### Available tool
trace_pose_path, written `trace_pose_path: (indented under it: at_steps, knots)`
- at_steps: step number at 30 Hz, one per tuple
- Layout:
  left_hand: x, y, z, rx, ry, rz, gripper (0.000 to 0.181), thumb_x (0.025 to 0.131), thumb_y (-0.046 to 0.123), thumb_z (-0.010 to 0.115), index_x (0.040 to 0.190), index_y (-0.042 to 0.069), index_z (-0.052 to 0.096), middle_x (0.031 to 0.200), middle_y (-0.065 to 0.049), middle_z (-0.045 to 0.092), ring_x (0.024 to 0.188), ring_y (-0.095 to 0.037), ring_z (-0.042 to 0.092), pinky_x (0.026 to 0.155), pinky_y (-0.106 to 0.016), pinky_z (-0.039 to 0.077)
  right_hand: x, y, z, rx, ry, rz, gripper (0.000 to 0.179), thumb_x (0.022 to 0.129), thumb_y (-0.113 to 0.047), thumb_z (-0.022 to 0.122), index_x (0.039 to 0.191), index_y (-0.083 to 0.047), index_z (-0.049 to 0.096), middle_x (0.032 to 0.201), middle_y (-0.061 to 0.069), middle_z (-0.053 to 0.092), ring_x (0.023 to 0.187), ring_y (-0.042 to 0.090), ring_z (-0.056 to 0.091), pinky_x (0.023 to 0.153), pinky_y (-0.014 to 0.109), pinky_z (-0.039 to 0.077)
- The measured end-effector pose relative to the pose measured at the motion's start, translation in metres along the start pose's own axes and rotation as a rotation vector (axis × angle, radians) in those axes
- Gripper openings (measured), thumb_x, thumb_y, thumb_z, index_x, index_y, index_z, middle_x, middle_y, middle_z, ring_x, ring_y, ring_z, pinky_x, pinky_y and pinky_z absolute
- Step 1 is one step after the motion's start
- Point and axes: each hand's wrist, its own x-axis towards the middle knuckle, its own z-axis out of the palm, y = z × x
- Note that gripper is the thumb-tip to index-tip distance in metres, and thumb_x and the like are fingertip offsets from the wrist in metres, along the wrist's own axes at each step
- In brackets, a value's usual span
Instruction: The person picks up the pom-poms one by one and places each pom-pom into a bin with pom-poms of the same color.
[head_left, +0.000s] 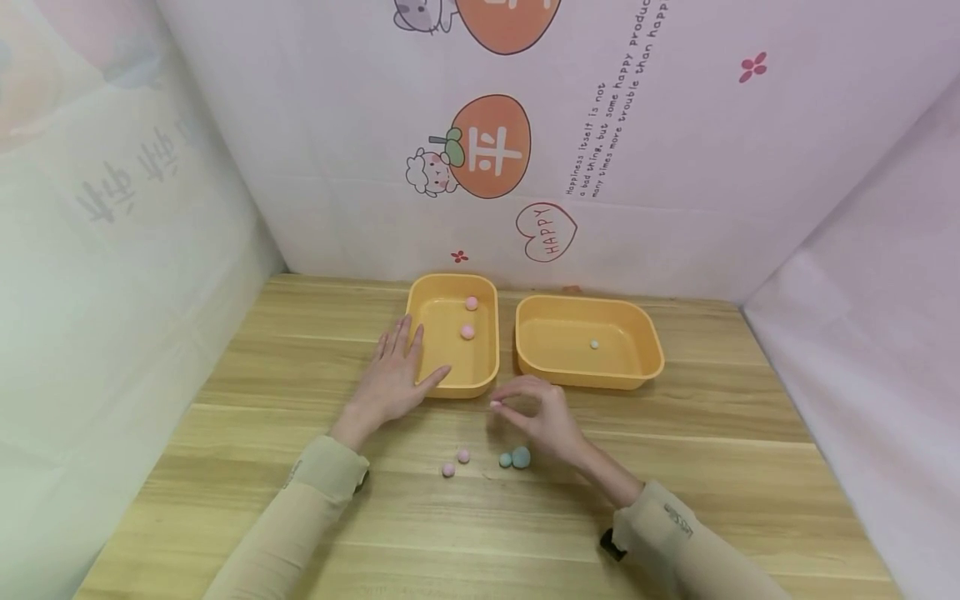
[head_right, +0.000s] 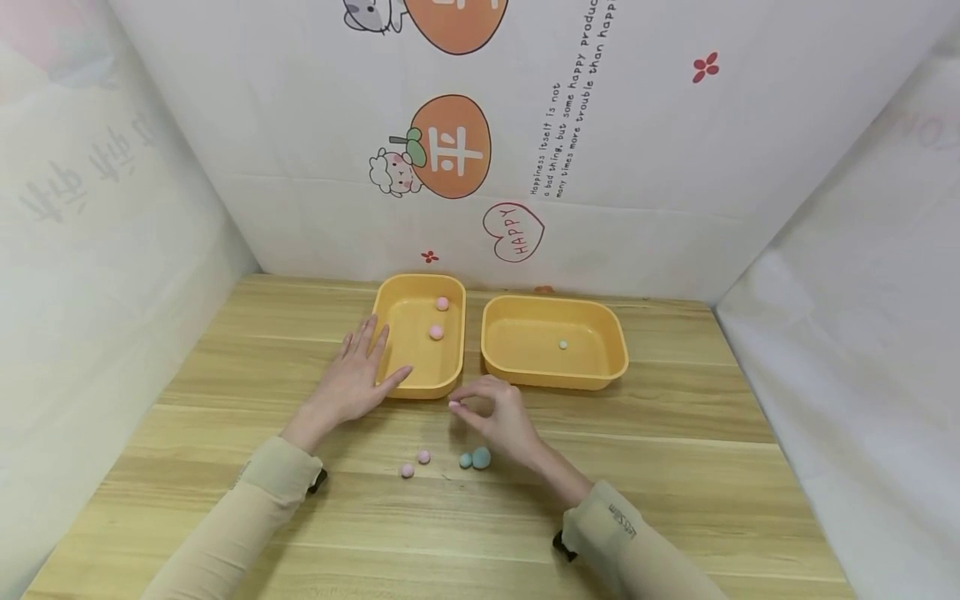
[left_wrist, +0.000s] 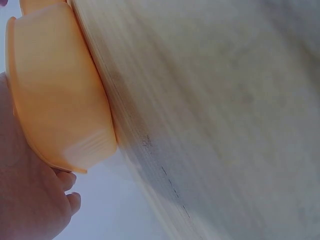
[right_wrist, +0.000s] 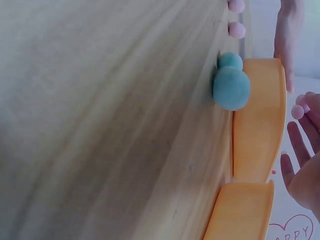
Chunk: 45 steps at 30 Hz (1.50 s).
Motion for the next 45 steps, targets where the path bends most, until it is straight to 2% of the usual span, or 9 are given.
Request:
trace_pose_path:
  at_steps: [7, 15, 19, 24, 31, 36, 41, 45]
  knots:
    - [0.0, 0.0, 0.0, 0.003, 0.003, 0.001, 0.102, 0.109, 0.077, 0.033, 0.176, 0.003, 0.012, 0.186, -0.02, -0.003, 0.175, -0.04, 0.005, 0.143, -0.056, 0.006, 0.01, 0.001, -0.003, 0.004, 0.032, 0.014, 0.012, 0.094, -0.002, 0.085, 0.105, -0.006, 0.085, 0.106, 0.006, 0.085, 0.106, 0.028, 0.078, 0.102, 0.036, 0.062]
    - [0.0, 0.001, 0.001, 0.003, 0.014, 0.001, 0.102, 0.109, 0.077, 0.033, 0.176, 0.003, 0.014, 0.186, -0.021, -0.001, 0.175, -0.04, 0.006, 0.143, -0.056, 0.007, 0.028, 0.007, -0.006, -0.01, 0.064, -0.013, 0.013, 0.092, 0.001, 0.085, 0.105, -0.002, 0.084, 0.106, 0.01, 0.085, 0.106, 0.031, 0.078, 0.104, 0.038, 0.062]
    - [-0.001, 0.0, 0.001, 0.002, 0.017, 0.002, 0.102, 0.109, 0.077, 0.034, 0.176, 0.003, 0.015, 0.186, -0.021, 0.0, 0.174, -0.04, 0.006, 0.143, -0.057, 0.007, 0.037, 0.009, -0.006, -0.026, 0.081, -0.031, 0.011, 0.093, -0.001, 0.086, 0.104, -0.002, 0.084, 0.107, 0.011, 0.085, 0.107, 0.032, 0.078, 0.105, 0.045, 0.062]
    - [0.0, 0.0, 0.001, 0.009, 0.019, 0.004, 0.103, 0.109, 0.077, 0.035, 0.176, 0.002, 0.014, 0.186, -0.021, -0.001, 0.174, -0.042, 0.005, 0.143, -0.058, 0.007, 0.048, 0.015, -0.004, -0.037, 0.106, -0.03, 0.009, 0.094, -0.003, 0.085, 0.103, -0.003, 0.085, 0.106, 0.012, 0.085, 0.105, 0.034, 0.078, 0.099, 0.056, 0.062]
    - [0.0, 0.0, 0.0, 0.008, 0.017, 0.003, 0.103, 0.109, 0.076, 0.036, 0.176, 0.003, 0.011, 0.186, -0.021, 0.0, 0.174, -0.041, 0.006, 0.143, -0.058, 0.008, 0.065, 0.022, -0.003, -0.072, 0.112, -0.014, 0.01, 0.095, -0.004, 0.084, 0.103, 0.002, 0.084, 0.106, 0.016, 0.085, 0.1, 0.042, 0.077, 0.088, 0.057, 0.059]
    - [0.0, 0.0, 0.0, 0.012, 0.02, 0.008, 0.104, 0.109, 0.075, 0.037, 0.176, 0.001, 0.01, 0.186, -0.022, 0.0, 0.174, -0.041, 0.007, 0.143, -0.058, 0.01, 0.079, 0.024, -0.003, -0.092, 0.121, -0.019, 0.01, 0.094, -0.003, 0.084, 0.103, 0.003, 0.084, 0.105, 0.019, 0.085, 0.101, 0.043, 0.077, 0.093, 0.062, 0.06]
    - [0.0, 0.0, -0.001, 0.011, 0.026, 0.011, 0.105, 0.109, 0.075, 0.036, 0.175, -0.002, 0.008, 0.186, -0.022, 0.001, 0.174, -0.04, 0.009, 0.143, -0.056, 0.01, 0.089, 0.025, -0.003, -0.12, 0.111, 0.012, 0.01, 0.095, -0.004, 0.084, 0.103, 0.003, 0.084, 0.105, 0.019, 0.085, 0.103, 0.042, 0.078, 0.095, 0.061, 0.061]
    - [0.0, 0.0, -0.002, 0.012, 0.028, 0.006, 0.107, 0.109, 0.076, 0.036, 0.175, -0.003, 0.007, 0.185, -0.022, 0.001, 0.174, -0.04, 0.008, 0.143, -0.056, 0.01, 0.099, 0.024, 0.001, -0.141, 0.093, 0.074, 0.012, 0.097, -0.008, 0.083, 0.105, 0.001, 0.084, 0.108, 0.018, 0.084, 0.1, 0.044, 0.075, 0.09, 0.055, 0.059]
